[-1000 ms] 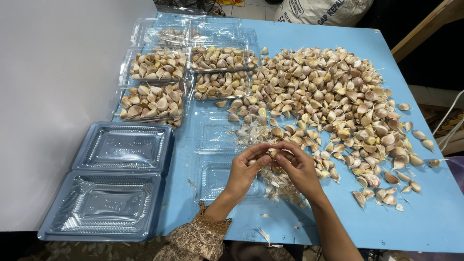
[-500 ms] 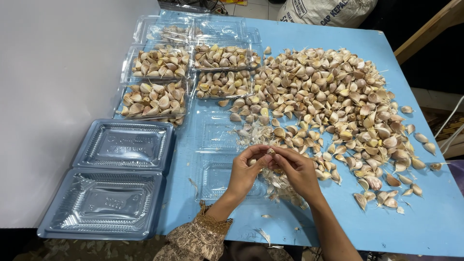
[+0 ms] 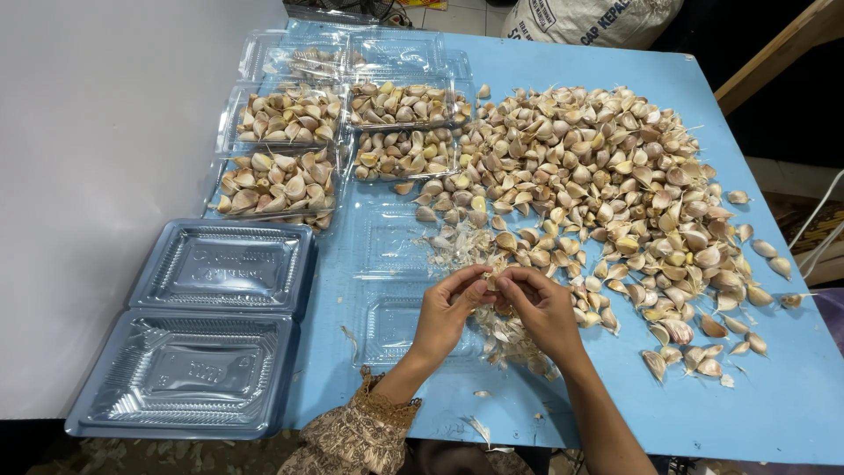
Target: Peeling and sorting garlic cloves into plastic containers
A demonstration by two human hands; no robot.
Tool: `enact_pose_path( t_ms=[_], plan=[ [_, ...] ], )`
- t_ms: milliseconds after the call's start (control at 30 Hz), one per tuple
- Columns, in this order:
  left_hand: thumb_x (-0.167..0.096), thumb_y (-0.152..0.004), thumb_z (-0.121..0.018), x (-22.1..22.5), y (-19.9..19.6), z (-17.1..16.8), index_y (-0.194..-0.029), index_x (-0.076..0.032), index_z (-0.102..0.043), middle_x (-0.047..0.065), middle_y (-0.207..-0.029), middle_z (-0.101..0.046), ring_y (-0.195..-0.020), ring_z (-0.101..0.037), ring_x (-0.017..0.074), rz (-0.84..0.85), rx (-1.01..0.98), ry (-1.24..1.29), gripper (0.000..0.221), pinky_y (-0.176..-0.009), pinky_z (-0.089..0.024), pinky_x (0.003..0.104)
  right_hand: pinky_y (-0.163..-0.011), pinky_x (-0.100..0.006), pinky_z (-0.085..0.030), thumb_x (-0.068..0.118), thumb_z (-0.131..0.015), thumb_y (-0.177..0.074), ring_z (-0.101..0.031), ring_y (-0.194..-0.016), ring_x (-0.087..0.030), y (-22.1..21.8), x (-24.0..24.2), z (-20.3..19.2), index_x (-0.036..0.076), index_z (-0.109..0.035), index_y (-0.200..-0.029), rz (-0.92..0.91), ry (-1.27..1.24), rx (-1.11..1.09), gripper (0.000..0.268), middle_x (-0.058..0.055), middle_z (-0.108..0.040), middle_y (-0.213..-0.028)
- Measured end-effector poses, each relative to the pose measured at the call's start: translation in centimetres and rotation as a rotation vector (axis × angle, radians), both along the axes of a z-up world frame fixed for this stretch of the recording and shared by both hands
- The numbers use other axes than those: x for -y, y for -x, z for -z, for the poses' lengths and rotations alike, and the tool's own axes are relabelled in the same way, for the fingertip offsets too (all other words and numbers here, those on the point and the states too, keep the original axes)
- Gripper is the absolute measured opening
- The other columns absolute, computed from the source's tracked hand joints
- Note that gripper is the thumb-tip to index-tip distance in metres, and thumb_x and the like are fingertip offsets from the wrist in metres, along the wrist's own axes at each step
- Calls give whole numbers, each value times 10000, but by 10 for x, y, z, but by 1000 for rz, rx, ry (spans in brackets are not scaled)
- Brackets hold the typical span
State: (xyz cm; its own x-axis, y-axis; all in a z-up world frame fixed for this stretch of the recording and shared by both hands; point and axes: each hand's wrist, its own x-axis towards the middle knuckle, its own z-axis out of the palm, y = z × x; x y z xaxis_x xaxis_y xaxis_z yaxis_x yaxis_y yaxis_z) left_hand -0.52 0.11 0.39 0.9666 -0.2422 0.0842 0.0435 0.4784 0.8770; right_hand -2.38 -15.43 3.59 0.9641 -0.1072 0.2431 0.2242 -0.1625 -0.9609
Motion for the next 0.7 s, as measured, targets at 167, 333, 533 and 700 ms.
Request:
enact_pose_path(
  t_ms=[167,333,533,700],
  plan=[
    [-128,-1013,-620,2,-5,5,-1258,26,-683,198,-1122,-719,-1022,-681,186,-20,-6,14,296,-945,-593,350,-731,-352,-611,-7,-677,-943,-675,-757,-164,2,-3,-7,-80,-729,-1113,-14,-12,5,191,-157,-717,-814],
    [-46,-997,-595,0,-3,0,-1296,42,-653,245,-1175,-698,-1077,-670,229,-22,-3,-3,317,-967,-582,362,-813,-363,-625,-38,-705,-905,-750,-897,-230,1,-6,-5,-85,-733,-1131,-10,36,61,233,-198,-747,-992],
    [-28,-984,-579,-3,-2,-1,-1334,66,-611,267,-1230,-668,-1126,-663,263,-24,15,11,364,-992,-560,370,-789,-351,-635,-29,-749,-873,-737,-876,-229,0,-7,-8,-63,-743,-1120,-12,121,137,249,-181,-727,-1033],
    [-8,-991,-549,-4,-1,-8,-1382,-39,-629,205,-1319,-655,-1234,-616,266,-60,84,-178,400,-1048,-519,364,-764,-353,-642,-45,-763,-851,-727,-848,-226,-2,-6,-1,-64,-737,-1129,-35,164,172,280,-193,-704,-1091]
  ],
)
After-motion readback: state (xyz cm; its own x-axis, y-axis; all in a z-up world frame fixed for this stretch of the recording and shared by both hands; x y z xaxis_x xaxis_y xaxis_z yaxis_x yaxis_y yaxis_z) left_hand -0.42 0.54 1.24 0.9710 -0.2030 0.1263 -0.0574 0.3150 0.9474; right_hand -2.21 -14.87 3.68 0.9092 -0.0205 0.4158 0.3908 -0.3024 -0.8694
